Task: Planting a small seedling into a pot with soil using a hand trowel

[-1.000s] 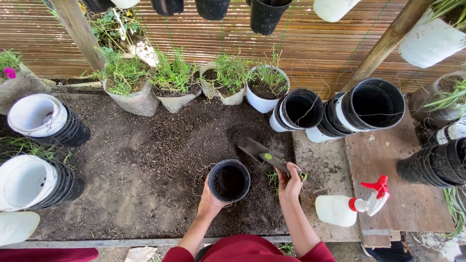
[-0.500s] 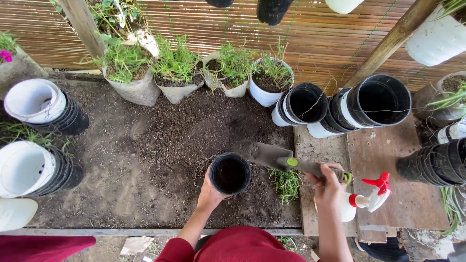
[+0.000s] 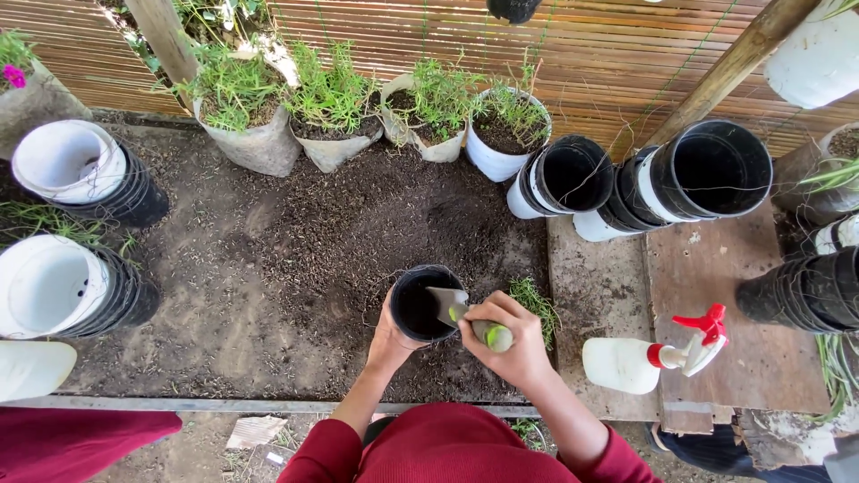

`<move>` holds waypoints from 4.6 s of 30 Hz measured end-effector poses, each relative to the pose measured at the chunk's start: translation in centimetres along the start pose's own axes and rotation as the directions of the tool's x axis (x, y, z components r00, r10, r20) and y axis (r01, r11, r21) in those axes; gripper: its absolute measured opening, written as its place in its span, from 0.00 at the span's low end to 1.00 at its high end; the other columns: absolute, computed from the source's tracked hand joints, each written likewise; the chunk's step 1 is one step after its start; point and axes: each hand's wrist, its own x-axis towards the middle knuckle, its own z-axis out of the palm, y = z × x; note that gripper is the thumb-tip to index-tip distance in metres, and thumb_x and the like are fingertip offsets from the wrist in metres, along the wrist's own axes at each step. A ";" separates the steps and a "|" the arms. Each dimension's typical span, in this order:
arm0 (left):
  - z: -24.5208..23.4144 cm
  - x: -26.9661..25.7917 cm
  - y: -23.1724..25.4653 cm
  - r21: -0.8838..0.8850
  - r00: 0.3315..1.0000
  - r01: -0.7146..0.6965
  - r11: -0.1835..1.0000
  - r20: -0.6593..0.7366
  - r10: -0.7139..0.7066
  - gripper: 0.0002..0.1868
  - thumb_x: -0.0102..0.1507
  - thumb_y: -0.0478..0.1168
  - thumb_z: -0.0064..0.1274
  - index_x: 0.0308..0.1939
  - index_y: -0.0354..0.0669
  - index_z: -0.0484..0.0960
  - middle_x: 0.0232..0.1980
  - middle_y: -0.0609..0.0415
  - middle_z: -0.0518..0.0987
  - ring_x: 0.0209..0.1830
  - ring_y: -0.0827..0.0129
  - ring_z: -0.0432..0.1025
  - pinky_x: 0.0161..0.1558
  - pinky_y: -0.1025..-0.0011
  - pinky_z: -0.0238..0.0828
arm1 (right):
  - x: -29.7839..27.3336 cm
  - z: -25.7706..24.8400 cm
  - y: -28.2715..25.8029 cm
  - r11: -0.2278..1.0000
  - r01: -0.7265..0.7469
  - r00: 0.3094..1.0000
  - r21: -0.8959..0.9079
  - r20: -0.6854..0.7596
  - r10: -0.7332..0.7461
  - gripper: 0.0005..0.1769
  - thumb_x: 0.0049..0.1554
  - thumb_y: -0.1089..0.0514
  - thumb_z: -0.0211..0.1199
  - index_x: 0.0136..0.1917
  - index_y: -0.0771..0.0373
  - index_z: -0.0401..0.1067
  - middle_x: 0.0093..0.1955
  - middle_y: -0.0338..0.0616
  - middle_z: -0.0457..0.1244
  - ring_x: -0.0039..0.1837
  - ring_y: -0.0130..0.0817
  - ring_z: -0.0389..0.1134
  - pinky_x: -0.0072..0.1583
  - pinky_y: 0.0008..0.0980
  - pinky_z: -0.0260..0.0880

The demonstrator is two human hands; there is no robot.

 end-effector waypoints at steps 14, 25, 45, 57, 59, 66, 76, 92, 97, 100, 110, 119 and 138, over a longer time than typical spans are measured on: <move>-1.1 -0.8 3.9 -0.229 0.983 0.184 0.956 0.053 -0.177 0.55 0.49 0.60 0.65 0.74 0.52 0.53 0.72 0.49 0.65 0.73 0.63 0.61 0.59 0.61 0.70 | -1.6 -1.5 -1.8 0.997 -0.049 0.998 0.064 0.043 0.046 0.08 0.49 0.64 0.72 0.43 0.58 0.77 0.44 0.44 0.68 0.44 0.31 0.72 0.48 0.27 0.76; 2.3 -2.5 -1.3 0.313 0.964 0.027 0.949 -0.261 0.059 0.77 0.39 0.43 0.82 0.77 0.34 0.37 0.77 0.34 0.53 0.77 0.49 0.56 0.74 0.57 0.56 | -6.7 -8.2 1.5 0.753 -0.644 0.595 0.138 0.709 0.379 0.54 0.44 0.18 0.62 0.74 0.50 0.62 0.64 0.48 0.62 0.55 0.36 0.67 0.56 0.32 0.67; 0.1 2.1 7.2 -0.142 0.981 -0.107 0.984 -0.176 0.082 0.54 0.47 0.51 0.73 0.71 0.44 0.61 0.71 0.51 0.71 0.74 0.60 0.63 0.77 0.52 0.51 | -10.2 -17.3 6.0 0.439 -0.720 0.282 -0.538 0.351 0.893 0.35 0.53 0.55 0.71 0.73 0.37 0.69 0.46 0.28 0.76 0.34 0.22 0.67 0.40 0.19 0.63; -3.9 -4.5 6.5 -0.102 0.920 0.149 0.984 -0.350 -0.175 0.48 0.44 0.38 0.73 0.67 0.41 0.69 0.66 0.48 0.75 0.69 0.60 0.68 0.74 0.62 0.60 | -6.0 -5.7 11.2 0.651 -0.478 0.607 -0.590 0.314 0.730 0.23 0.61 0.44 0.61 0.69 0.26 0.69 0.52 0.25 0.67 0.53 0.34 0.73 0.57 0.43 0.74; -3.9 -4.8 6.6 -0.108 0.903 0.180 0.978 -0.375 -0.207 0.48 0.43 0.36 0.73 0.67 0.40 0.70 0.66 0.47 0.76 0.68 0.60 0.69 0.73 0.63 0.61 | -5.4 -6.0 10.6 0.605 -0.497 0.592 -0.622 0.266 0.761 0.26 0.59 0.44 0.61 0.70 0.24 0.66 0.65 0.35 0.61 0.46 0.33 0.74 0.54 0.38 0.76; -5.0 -6.0 2.8 0.009 0.864 0.234 0.972 -0.462 -0.203 0.53 0.42 0.38 0.75 0.69 0.36 0.66 0.68 0.44 0.73 0.69 0.58 0.67 0.74 0.67 0.58 | -8.4 -11.0 6.8 0.452 -0.519 0.334 -0.726 0.314 0.889 0.29 0.55 0.43 0.66 0.68 0.16 0.67 0.79 0.30 0.53 0.68 0.39 0.69 0.71 0.50 0.67; -5.1 -6.0 3.7 0.081 0.932 -0.009 0.997 -0.360 0.038 0.47 0.45 0.35 0.74 0.66 0.37 0.68 0.64 0.43 0.76 0.66 0.56 0.69 0.72 0.63 0.64 | -8.2 -6.9 11.2 0.453 -0.715 0.471 -0.533 0.112 0.875 0.30 0.58 0.44 0.62 0.73 0.24 0.63 0.67 0.26 0.64 0.43 0.27 0.67 0.40 0.27 0.65; -2.3 -5.4 3.1 0.198 0.961 0.024 0.980 -0.274 0.032 0.50 0.42 0.38 0.77 0.62 0.30 0.64 0.61 0.32 0.74 0.64 0.42 0.69 0.70 0.50 0.62 | -6.8 -3.5 9.2 0.662 -0.658 0.584 -0.357 0.312 0.749 0.26 0.57 0.49 0.66 0.68 0.33 0.73 0.63 0.45 0.68 0.63 0.56 0.69 0.61 0.50 0.72; -0.9 -4.5 2.7 0.308 0.979 0.039 0.951 -0.203 0.026 0.52 0.42 0.41 0.78 0.61 0.27 0.61 0.59 0.28 0.74 0.62 0.37 0.70 0.72 0.46 0.57 | -7.8 -9.6 6.3 0.481 -0.842 0.448 -0.243 0.180 0.876 0.27 0.56 0.48 0.65 0.70 0.41 0.73 0.68 0.48 0.67 0.53 0.45 0.73 0.50 0.39 0.77; -0.7 -4.1 0.8 0.382 0.988 0.037 0.923 -0.155 0.025 0.53 0.42 0.44 0.79 0.60 0.25 0.60 0.57 0.25 0.74 0.61 0.33 0.71 0.73 0.42 0.54 | -7.6 -11.1 5.4 0.363 -0.900 0.331 -0.242 0.164 0.930 0.26 0.62 0.52 0.58 0.73 0.53 0.69 0.38 0.51 0.73 0.27 0.34 0.64 0.31 0.33 0.69; 1.2 -0.5 1.2 0.447 0.987 -0.055 0.893 -0.110 0.116 0.57 0.44 0.46 0.79 0.66 0.27 0.59 0.61 0.27 0.70 0.65 0.36 0.67 0.79 0.45 0.32 | -8.1 -2.8 15.1 0.332 -0.903 0.407 0.274 0.293 0.865 0.27 0.64 0.54 0.56 0.72 0.69 0.66 0.33 0.60 0.68 0.22 0.34 0.60 0.26 0.30 0.57; 1.3 0.5 0.2 0.465 0.968 -0.173 0.868 -0.083 0.237 0.56 0.41 0.48 0.79 0.65 0.29 0.64 0.59 0.29 0.69 0.65 0.35 0.66 0.77 0.39 0.38 | -8.7 -3.1 18.7 0.329 -0.823 0.489 0.463 0.282 0.825 0.22 0.62 0.56 0.58 0.66 0.69 0.71 0.29 0.61 0.64 0.20 0.35 0.60 0.23 0.29 0.56; 1.2 0.7 0.8 0.366 0.954 -0.211 0.906 -0.124 0.272 0.51 0.39 0.45 0.79 0.60 0.33 0.68 0.55 0.32 0.73 0.59 0.30 0.69 0.69 0.29 0.42 | 2.4 -8.5 -2.0 0.606 -0.190 0.638 -0.773 0.372 0.674 0.19 0.61 0.43 0.57 0.65 0.36 0.75 0.43 0.40 0.71 0.30 0.30 0.70 0.34 0.28 0.70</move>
